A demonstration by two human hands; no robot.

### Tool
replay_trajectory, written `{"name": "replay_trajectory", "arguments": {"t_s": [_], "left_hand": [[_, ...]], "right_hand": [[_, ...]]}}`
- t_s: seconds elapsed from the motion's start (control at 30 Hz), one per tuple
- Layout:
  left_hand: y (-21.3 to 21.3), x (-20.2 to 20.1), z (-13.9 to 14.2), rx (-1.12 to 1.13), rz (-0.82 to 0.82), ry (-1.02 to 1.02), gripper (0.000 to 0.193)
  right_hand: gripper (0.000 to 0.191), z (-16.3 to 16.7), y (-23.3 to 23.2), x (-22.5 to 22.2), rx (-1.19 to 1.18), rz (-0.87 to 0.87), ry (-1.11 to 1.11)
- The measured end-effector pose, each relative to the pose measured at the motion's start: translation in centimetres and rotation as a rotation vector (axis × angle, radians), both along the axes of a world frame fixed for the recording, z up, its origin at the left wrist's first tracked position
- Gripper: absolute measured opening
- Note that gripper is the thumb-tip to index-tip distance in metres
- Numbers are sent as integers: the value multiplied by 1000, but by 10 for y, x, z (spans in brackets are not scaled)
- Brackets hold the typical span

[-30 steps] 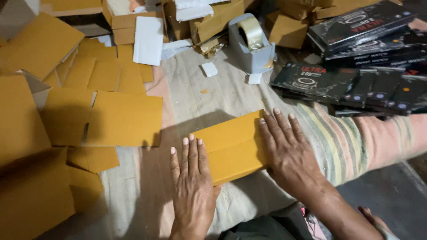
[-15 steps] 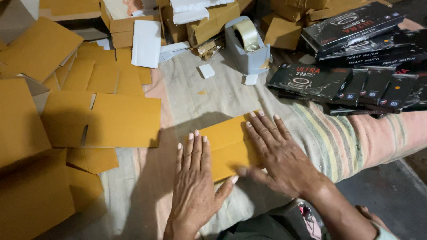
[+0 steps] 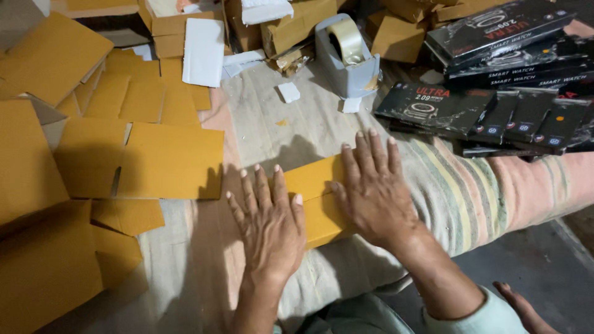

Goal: The person folds flat yellow cardboard blanks into open boxes on a bed, pressing the sides and creases with both hands, then sets each finished box aside and picks up the next flat blank. A tape dispenser and packaged smart watch boxes sit nearby on the bed.

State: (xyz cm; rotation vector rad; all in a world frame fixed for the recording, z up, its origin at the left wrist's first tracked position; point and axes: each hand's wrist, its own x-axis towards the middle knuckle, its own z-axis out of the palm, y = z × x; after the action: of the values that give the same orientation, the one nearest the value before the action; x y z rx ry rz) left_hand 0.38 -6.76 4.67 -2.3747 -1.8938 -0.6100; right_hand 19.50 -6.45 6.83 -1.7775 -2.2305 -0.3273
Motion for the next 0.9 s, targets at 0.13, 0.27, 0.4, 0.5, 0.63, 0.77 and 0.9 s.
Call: {"name": "replay_trajectory", "arguments": {"t_s": [0.13, 0.27, 0.4, 0.5, 0.63, 0.77, 0.9], "left_hand": [[10, 20, -3, -83, -50, -17, 62], [13, 0, -3, -153, -11, -88, 60], [18, -17, 2, -177, 102, -38, 59], [16, -3, 5, -57, 56, 44, 59], [16, 15, 9, 9, -25, -122, 44], [22, 5, 11, -124, -46, -227, 23], [34, 6, 6, 69, -74, -80, 16]], "right_hand": [[66, -10, 12, -20, -85, 91, -33], [62, -11, 14, 0, -53, 103, 52], [63, -5, 14, 13, -53, -55, 45], [62, -4, 17, -11, -14, -66, -115], [48, 6, 28, -34, -91, 196, 44], [30, 17, 32, -26, -202, 168, 96], [24, 15, 39, -28, -74, 379, 192]]}}
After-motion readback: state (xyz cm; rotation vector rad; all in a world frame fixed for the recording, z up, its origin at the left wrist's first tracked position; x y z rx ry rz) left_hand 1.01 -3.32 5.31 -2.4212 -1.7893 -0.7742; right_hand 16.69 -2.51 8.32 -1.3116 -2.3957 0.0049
